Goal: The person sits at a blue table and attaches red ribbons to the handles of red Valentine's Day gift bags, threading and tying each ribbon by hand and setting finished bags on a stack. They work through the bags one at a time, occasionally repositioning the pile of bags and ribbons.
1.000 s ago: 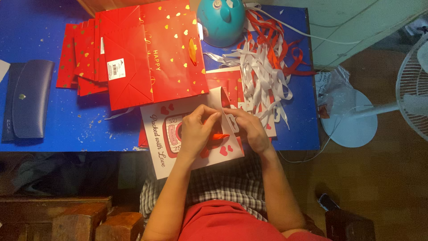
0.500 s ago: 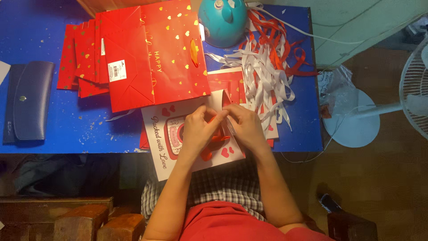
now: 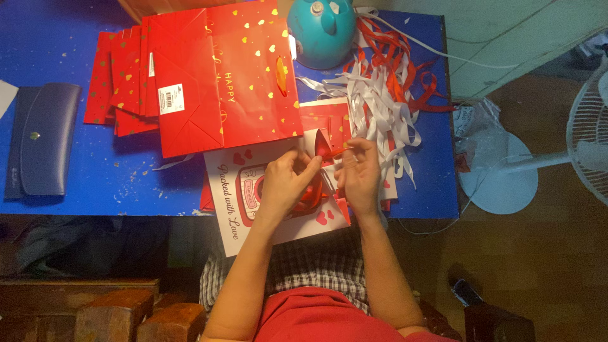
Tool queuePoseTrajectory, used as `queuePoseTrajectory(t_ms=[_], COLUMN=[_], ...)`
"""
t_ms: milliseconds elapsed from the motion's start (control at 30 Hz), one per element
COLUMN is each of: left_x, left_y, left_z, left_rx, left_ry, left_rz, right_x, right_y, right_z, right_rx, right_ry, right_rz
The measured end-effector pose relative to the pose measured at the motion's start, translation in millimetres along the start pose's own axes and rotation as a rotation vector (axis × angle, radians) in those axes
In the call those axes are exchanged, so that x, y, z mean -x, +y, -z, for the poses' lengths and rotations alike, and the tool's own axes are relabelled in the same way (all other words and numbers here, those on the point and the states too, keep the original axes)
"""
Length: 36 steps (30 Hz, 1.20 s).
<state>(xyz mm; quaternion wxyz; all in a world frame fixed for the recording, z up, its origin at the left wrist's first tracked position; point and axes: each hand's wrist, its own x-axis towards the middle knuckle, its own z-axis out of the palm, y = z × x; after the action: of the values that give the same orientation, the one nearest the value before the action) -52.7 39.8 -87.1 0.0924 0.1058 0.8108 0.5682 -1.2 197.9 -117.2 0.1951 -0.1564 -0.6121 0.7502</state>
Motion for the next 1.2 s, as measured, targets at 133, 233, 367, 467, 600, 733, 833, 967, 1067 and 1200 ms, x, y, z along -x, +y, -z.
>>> queuePoseTrajectory(t_ms=[133,233,367,467,600,733,833,967,1067,1200], left_x=[1.4,1.2,0.7,1.4,1.8,1.6,1.2,0.6,0.8,1.3], left_y=[-0.1,-0.9,-0.3,1.4,2.8,1.9,0.2,-1.5,-2.9,-3.4], left_z=[-0.2,-0.8,-1.5,-0.8,0.2,-1.4,-2.3,-3.3,-2.6,-2.6], left_rx=[0.021,0.018,0.022,0.022,0.049,0.061,0.042,0.005,0.018,0.035], left_ry=[0.001,0.007,0.003,0.005,-0.034,-0.030,-0.021,0.010,-0.007,0.001], left_rz=[-0.040,-0.053,-0.023,-0.027,0.042,0.023,0.015,-0.021,-0.018,-0.020], right_x=[9.7,12.6,11.8,5.2,8.9,14.8,14.6,8.3,1.9,11.5], right_y=[-19.7,-25.2,-14.0,-6.5,-11.6,-22.4,-19.4,-2.3,-0.6,-6.9], right_z=[-2.7,-7.1,-6.2,-2.2,-3.4,-6.0,-3.5,-2.7,1.5,5.5], right_rx=[0.549,0.656,0.599,0.121,0.121,0.686,0.752,0.443,0.147,0.530], right_ry=[-0.186,-0.216,-0.138,0.074,0.002,-0.188,-0.220,-0.136,-0.063,-0.198], right_rz=[0.260,0.354,0.292,0.031,0.026,0.297,0.320,0.253,0.099,0.157])
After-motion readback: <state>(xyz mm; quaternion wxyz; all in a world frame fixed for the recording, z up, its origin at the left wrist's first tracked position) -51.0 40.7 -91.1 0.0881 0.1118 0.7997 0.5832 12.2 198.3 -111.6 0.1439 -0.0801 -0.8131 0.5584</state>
